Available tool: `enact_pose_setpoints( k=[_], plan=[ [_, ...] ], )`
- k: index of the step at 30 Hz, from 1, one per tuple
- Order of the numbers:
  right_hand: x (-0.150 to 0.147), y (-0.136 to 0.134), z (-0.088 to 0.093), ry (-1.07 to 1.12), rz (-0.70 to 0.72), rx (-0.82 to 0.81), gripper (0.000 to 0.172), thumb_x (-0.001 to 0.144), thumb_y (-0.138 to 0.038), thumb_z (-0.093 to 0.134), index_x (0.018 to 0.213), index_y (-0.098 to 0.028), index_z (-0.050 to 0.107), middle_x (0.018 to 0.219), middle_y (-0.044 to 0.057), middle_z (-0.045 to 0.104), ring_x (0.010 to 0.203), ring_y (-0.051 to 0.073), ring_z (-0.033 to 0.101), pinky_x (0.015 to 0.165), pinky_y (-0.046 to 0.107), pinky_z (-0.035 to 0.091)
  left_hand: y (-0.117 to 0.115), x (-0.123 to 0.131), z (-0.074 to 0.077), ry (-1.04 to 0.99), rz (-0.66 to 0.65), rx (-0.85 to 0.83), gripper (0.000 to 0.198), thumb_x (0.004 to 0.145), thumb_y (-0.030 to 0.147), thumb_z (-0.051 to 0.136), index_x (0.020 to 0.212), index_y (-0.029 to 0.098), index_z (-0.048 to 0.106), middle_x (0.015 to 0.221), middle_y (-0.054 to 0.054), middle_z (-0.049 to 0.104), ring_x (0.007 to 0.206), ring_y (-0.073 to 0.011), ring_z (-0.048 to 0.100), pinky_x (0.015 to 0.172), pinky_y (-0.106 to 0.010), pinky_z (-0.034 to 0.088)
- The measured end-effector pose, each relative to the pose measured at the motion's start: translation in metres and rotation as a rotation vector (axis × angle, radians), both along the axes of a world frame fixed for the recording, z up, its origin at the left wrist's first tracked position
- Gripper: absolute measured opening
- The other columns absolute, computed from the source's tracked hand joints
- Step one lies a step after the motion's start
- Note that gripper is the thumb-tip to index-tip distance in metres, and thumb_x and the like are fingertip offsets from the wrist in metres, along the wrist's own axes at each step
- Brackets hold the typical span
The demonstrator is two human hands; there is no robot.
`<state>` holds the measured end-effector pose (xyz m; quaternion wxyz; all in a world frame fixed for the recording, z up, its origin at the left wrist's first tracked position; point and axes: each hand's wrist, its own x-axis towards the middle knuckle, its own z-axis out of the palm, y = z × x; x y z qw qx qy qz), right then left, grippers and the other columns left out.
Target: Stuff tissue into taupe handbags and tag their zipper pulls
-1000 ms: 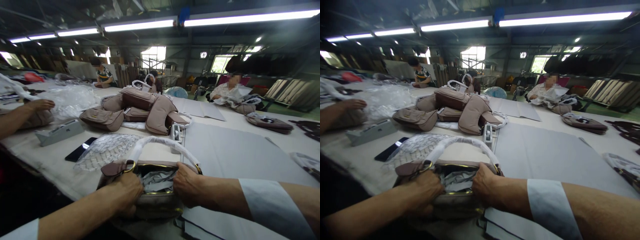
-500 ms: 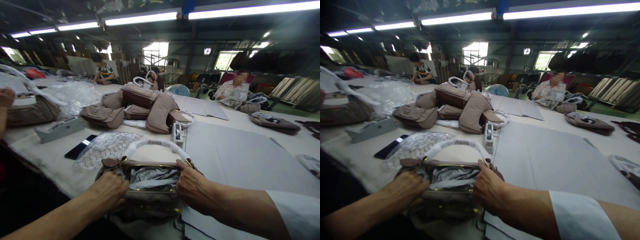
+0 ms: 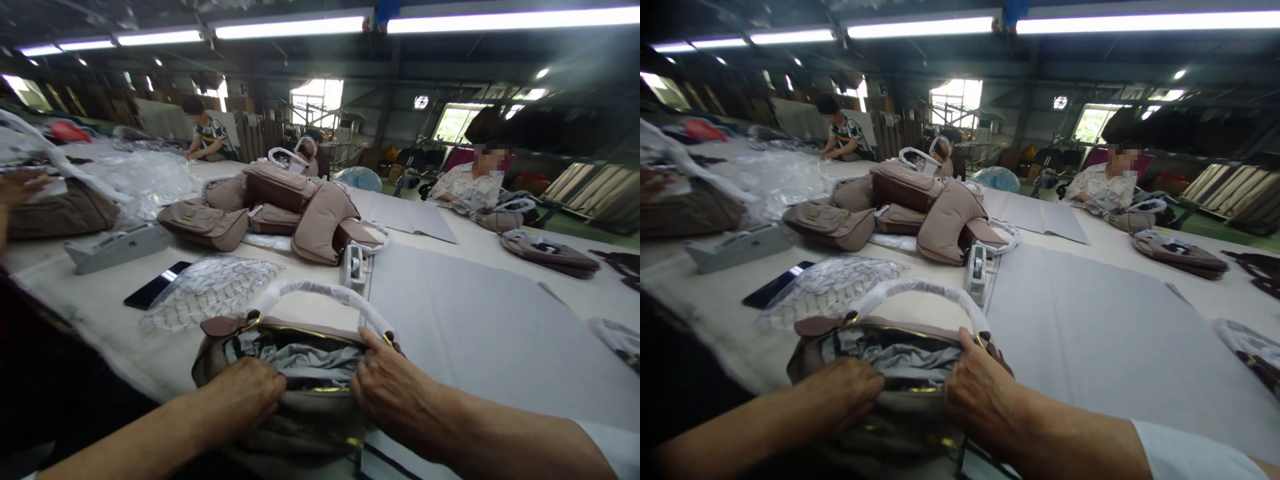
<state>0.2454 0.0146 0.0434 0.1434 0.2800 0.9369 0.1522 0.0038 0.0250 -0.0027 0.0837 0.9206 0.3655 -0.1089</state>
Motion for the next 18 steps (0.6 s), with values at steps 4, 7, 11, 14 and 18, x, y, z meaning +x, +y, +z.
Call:
enact_pose_setpoints(
  k=[4, 7, 11, 14, 18],
  plan=[
    [-0.003, 0.009, -0.001, -0.231, 0.013, 0.014, 0.011, 0.075, -0.013, 0.057, 0.073, -0.014, 0.068, 0.066, 0.01, 0.067, 0.065, 0.027, 0.063, 0.103, 0.063, 0.024, 0.005, 0.001, 0.011, 0.082, 0.107, -0.008, 0.018, 0.084, 0.016, 0.047, 0.087, 0.014, 0.065, 0.082, -0.014, 0.071, 0.078, -0.0313, 0.069, 0.069, -0.043, 0.054],
    [0.0, 0.014, 0.004, -0.123, 0.031, 0.06, 0.01, 0.076, -0.015, 0.059, 0.068, -0.015, 0.066, 0.065, 0.008, 0.066, 0.069, 0.026, 0.063, 0.105, 0.062, 0.023, 0.003, -0.006, 0.017, 0.044, 0.163, -0.024, 0.017, 0.083, 0.016, 0.047, 0.087, 0.015, 0.064, 0.083, -0.013, 0.071, 0.079, -0.0313, 0.068, 0.071, -0.043, 0.053],
    [0.023, 0.006, 0.017, 0.494, 0.134, 0.076, 0.01, 0.083, -0.029, 0.061, 0.085, -0.02, 0.063, 0.086, 0.003, 0.066, 0.086, 0.02, 0.061, 0.104, 0.047, 0.036, -0.007, -0.012, 0.021, -0.265, 0.186, -0.047, 0.016, 0.077, 0.024, 0.058, 0.092, 0.017, 0.059, 0.094, -0.008, 0.066, 0.087, -0.0257, 0.063, 0.074, -0.035, 0.05],
    [0.044, -0.002, 0.017, 0.879, -0.112, 0.285, 0.023, 0.088, -0.033, 0.055, 0.106, -0.018, 0.057, 0.101, 0.008, 0.063, 0.092, 0.019, 0.06, 0.086, 0.033, 0.05, -0.012, 0.004, 0.025, -0.511, 0.134, 0.029, 0.017, 0.081, 0.03, 0.057, 0.093, 0.018, 0.058, 0.097, -0.006, 0.062, 0.09, -0.0221, 0.057, 0.076, -0.031, 0.046],
    [0.048, -0.001, -0.009, 0.96, -0.44, 0.176, 0.04, 0.085, -0.049, 0.054, 0.112, -0.018, 0.054, 0.101, 0.008, 0.061, 0.077, 0.018, 0.062, 0.061, 0.026, 0.054, -0.004, 0.048, 0.027, -0.674, 0.021, 0.042, 0.014, 0.086, 0.028, 0.052, 0.088, 0.016, 0.06, 0.092, -0.006, 0.064, 0.086, -0.0197, 0.056, 0.078, -0.029, 0.044]
  ],
)
